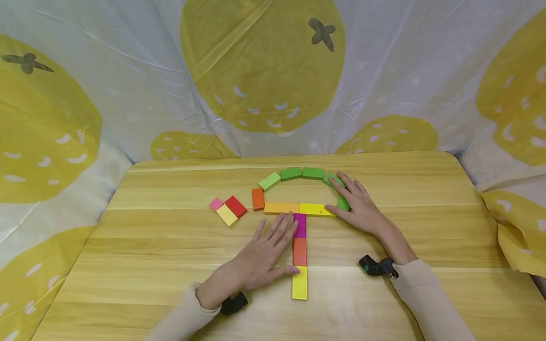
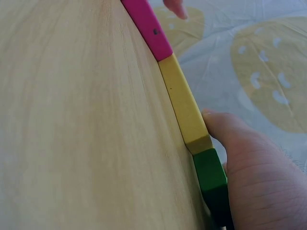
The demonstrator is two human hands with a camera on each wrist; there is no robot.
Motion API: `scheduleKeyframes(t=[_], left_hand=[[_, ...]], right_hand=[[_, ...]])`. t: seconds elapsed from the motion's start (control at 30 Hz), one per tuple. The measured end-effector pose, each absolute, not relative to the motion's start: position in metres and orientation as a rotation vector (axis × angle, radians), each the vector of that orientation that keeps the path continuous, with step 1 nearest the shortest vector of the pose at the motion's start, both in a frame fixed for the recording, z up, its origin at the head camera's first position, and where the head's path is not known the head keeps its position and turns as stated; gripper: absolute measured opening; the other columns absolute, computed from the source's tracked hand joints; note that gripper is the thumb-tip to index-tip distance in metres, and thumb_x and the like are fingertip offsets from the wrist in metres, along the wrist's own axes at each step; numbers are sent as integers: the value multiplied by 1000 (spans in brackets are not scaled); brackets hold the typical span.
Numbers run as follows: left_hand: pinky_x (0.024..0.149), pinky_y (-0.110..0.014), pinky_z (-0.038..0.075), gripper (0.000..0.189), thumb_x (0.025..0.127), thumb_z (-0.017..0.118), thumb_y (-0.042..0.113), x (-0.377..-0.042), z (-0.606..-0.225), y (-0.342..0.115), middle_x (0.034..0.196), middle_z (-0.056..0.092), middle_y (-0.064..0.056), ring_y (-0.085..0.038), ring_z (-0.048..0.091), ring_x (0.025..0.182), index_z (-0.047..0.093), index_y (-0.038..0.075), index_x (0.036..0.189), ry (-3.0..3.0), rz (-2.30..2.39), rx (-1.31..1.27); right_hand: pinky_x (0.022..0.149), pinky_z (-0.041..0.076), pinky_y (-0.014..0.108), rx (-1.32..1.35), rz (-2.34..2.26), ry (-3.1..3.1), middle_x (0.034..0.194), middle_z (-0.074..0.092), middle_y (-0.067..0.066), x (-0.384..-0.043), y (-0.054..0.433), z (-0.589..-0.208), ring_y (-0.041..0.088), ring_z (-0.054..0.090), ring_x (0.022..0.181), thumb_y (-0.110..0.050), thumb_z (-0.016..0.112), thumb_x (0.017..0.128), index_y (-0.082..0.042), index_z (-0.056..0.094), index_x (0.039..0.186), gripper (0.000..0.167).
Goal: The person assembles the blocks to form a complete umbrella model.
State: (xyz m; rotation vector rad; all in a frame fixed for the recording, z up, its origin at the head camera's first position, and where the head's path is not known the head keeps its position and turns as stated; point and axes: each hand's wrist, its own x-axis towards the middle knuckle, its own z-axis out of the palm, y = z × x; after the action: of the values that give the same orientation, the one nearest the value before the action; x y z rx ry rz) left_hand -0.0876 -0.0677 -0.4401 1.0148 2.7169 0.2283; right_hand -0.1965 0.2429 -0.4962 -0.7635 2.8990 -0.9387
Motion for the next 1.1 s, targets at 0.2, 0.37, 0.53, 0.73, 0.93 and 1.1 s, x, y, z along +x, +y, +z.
scheduleKeyframes(t=[0.2,0.37,0.53,0.73,0.93,1.1], left_hand=[[128,-66,2,93,103,56,55,-115,-426,-113,174,7,-20,-37,9,162,14,1,165,2803,363,852],[128,-68,4,85,100,65,46,-139,-430,-152,168,28,-24,-39,28,157,31,-3,160,2911,484,673],[125,-69,17,79,97,70,49,-152,-442,-166,155,51,-22,-39,47,146,48,-5,151,3025,535,522],[114,-61,34,72,89,81,43,-154,-448,-164,135,61,-22,-40,54,129,61,-6,138,3123,653,401],[105,-59,36,67,84,86,39,-153,-451,-166,124,62,-20,-39,54,118,66,-5,130,3143,705,329],[104,-57,37,64,83,87,36,-154,-450,-167,121,64,-17,-36,56,116,68,-3,130,3130,716,380]], right_hand=[[126,10,67,-771,-941,2898,172,18,20,-197,242,-496,49,19,157,-38,67,99,-18,27,165,80],[126,10,68,-750,-944,2898,172,19,19,-196,244,-498,50,18,157,-38,68,99,-19,27,166,80],[126,10,68,-736,-954,2897,172,19,19,-196,245,-498,50,18,156,-37,68,99,-19,27,166,81],[126,10,68,-743,-946,2894,172,20,19,-197,245,-497,50,18,157,-38,68,99,-19,27,166,80],[126,12,67,-778,-947,2897,171,22,20,-197,243,-495,48,20,157,-37,67,99,-18,29,165,79],[125,12,68,-774,-946,2899,171,22,20,-197,243,-495,48,20,157,-37,68,99,-18,29,165,79]])
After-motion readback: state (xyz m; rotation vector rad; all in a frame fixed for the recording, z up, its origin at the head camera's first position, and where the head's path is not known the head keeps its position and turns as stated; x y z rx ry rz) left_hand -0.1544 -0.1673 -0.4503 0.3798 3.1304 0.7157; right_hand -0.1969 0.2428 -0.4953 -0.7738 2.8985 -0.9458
